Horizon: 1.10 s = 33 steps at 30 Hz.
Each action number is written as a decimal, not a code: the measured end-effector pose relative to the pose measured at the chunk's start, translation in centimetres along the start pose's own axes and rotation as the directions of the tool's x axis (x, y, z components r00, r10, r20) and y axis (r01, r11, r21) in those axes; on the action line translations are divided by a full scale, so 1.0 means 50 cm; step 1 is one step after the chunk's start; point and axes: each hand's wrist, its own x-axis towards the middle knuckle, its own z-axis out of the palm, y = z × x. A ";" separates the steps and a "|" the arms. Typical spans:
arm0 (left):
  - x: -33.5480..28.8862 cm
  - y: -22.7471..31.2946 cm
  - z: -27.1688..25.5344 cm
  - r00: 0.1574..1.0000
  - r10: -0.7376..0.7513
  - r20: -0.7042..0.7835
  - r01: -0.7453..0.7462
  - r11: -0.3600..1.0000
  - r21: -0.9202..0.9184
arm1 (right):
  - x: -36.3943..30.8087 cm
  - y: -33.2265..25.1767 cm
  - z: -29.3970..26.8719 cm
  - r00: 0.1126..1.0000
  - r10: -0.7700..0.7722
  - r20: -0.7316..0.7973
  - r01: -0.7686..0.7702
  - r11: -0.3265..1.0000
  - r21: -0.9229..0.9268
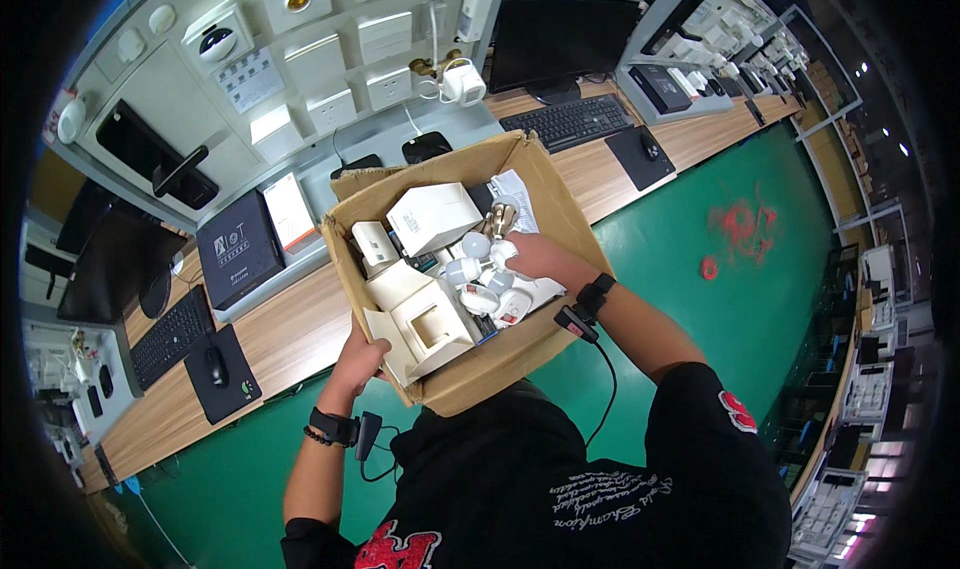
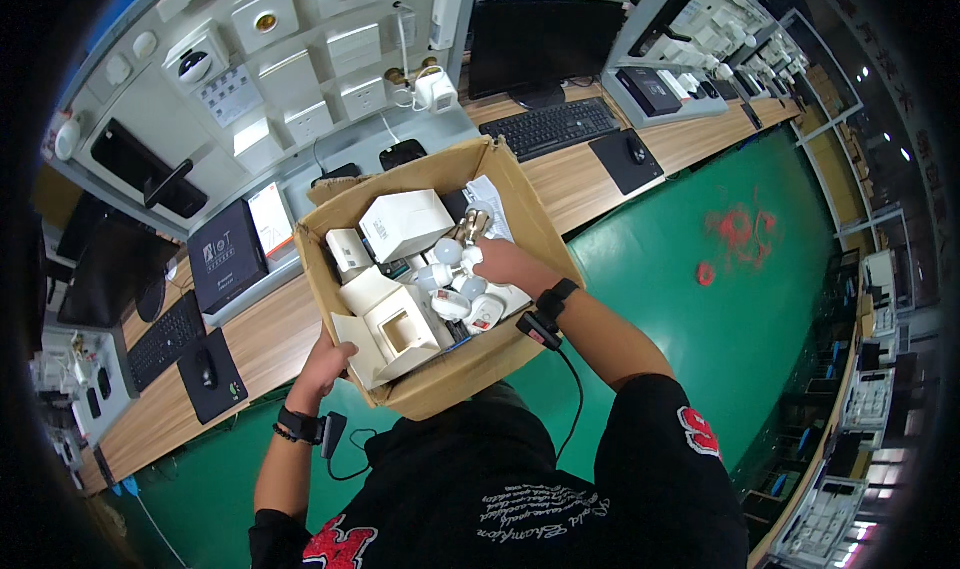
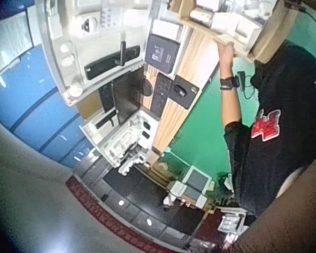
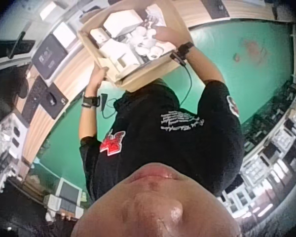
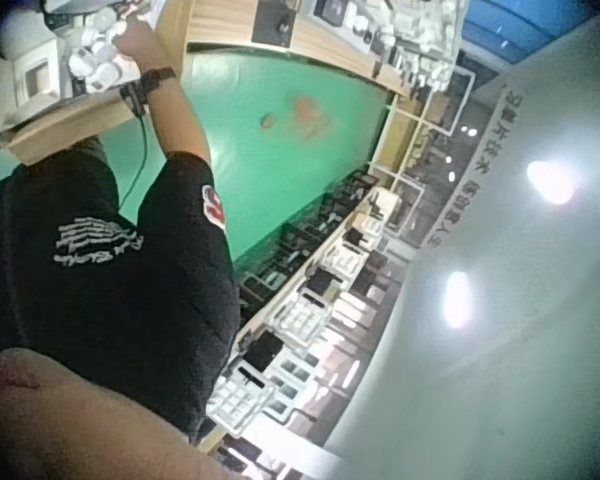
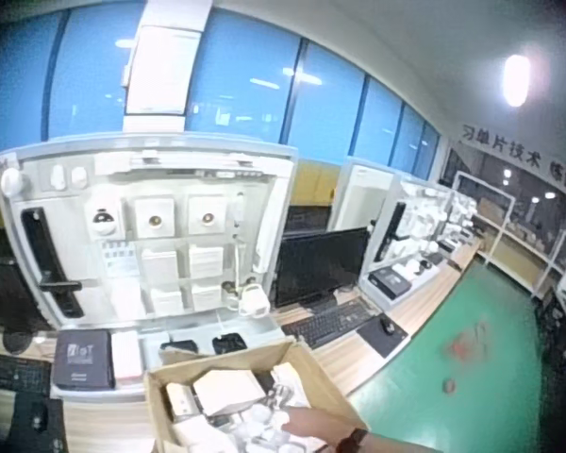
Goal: The person unscrews multiple light bulbs from various sockets on a demonstration board and places them into a cardboard box.
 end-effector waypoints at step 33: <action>0.279 0.089 0.896 0.853 0.098 0.513 -0.369 0.809 0.458 | -0.815 0.864 0.168 0.336 0.821 -0.461 -0.604 0.564 0.563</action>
